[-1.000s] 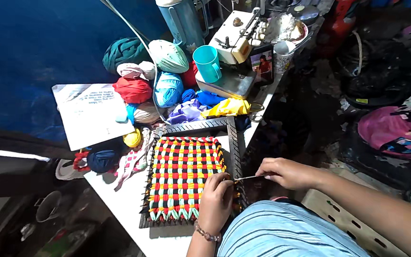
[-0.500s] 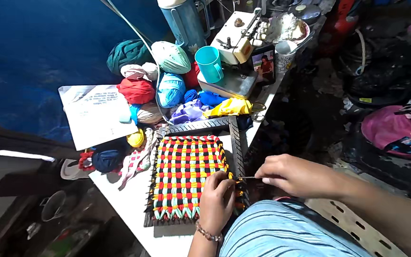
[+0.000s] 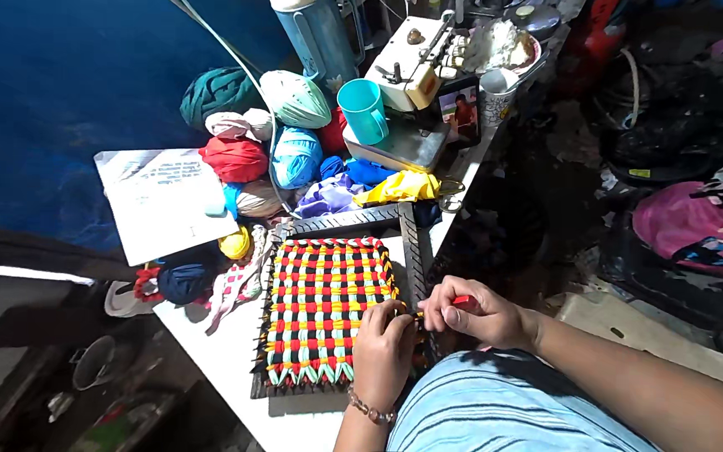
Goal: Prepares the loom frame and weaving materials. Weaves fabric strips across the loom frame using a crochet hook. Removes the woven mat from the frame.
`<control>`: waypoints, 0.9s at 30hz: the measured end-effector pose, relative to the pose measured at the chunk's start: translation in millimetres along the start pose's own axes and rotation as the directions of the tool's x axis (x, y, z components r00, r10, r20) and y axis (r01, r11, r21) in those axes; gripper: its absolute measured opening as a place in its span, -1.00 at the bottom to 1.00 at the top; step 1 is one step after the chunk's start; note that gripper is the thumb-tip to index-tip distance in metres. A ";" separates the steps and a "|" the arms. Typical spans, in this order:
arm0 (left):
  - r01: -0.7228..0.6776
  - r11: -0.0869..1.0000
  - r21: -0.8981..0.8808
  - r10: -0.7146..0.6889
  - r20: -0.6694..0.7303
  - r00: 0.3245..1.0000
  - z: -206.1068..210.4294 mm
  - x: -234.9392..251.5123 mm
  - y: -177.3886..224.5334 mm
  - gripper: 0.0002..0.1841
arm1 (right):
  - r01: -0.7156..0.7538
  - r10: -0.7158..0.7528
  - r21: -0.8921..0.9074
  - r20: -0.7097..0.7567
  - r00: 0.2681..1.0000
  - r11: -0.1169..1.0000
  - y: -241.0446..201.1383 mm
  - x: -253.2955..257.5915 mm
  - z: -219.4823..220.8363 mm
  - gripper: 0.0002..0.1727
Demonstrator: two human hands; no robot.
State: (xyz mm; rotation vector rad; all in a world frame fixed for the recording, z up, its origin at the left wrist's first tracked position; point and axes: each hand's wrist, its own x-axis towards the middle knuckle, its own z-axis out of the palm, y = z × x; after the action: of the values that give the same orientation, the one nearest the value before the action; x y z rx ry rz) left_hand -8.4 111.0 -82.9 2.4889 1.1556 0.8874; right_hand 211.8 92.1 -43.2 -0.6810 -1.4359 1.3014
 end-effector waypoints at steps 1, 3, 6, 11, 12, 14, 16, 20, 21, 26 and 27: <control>0.003 1.000 -0.013 -0.003 -0.005 1.000 -0.9 -0.2 0.4 -0.83 | -0.008 0.008 0.008 0.009 1.000 1.000 -0.4 2.3 0.6 -0.64; 0.050 0.996 -0.070 -0.050 0.002 0.999 -2.4 -0.1 5.2 -0.73 | -0.054 0.054 -0.021 -0.002 0.999 0.998 -6.1 6.6 2.4 -0.68; 0.129 0.988 -0.085 -0.126 0.040 0.991 -2.2 4.8 17.7 -0.58 | -0.116 0.115 -0.028 -0.024 0.993 0.993 -11.6 15.8 9.0 -0.70; 0.204 0.975 0.084 -0.209 0.060 0.976 2.1 11.3 26.4 -0.59 | -0.187 0.184 -0.056 -0.065 0.981 0.981 -20.0 28.0 13.5 -0.75; 0.207 0.972 0.110 -0.213 0.050 0.976 3.4 11.0 26.8 -0.60 | -0.209 0.205 -0.050 -0.079 0.976 0.977 -22.5 29.8 13.7 -0.76; 0.210 0.968 0.134 -0.216 0.032 0.976 5.5 9.8 26.9 -0.61 | -0.264 0.260 -0.026 -0.110 0.959 0.964 -25.5 33.2 14.3 -0.79; 0.208 0.968 0.139 -0.214 0.027 0.976 7.0 9.7 26.9 -0.61 | -0.309 0.305 -0.006 -0.138 0.942 0.951 -27.1 37.3 15.0 -0.81; 0.206 0.968 0.145 -0.211 0.019 0.977 6.0 9.2 26.2 -0.57 | -0.356 0.351 -0.008 -0.154 0.924 0.934 -34.6 50.8 19.9 -0.82; 0.206 0.969 0.134 -0.209 0.012 0.978 6.1 9.0 25.8 -0.56 | -0.366 0.358 -0.025 -0.156 0.920 0.930 -37.6 54.0 21.2 -0.81; 0.199 0.967 -0.160 -0.198 0.024 0.980 -1.8 3.6 8.6 -0.62 | -0.382 0.378 -0.002 -0.133 0.916 0.924 -38.1 63.0 23.9 -0.86; 0.192 0.957 -0.215 -0.194 0.016 0.981 -3.8 3.5 5.4 -0.69 | -0.379 0.377 0.018 -0.130 0.917 0.925 -37.6 63.5 24.3 -0.88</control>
State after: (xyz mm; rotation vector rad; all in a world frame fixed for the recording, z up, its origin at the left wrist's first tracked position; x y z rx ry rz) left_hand -5.8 110.0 -75.9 2.1609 1.2091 0.9121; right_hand 178.3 131.3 15.0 -1.0702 -1.2396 1.5143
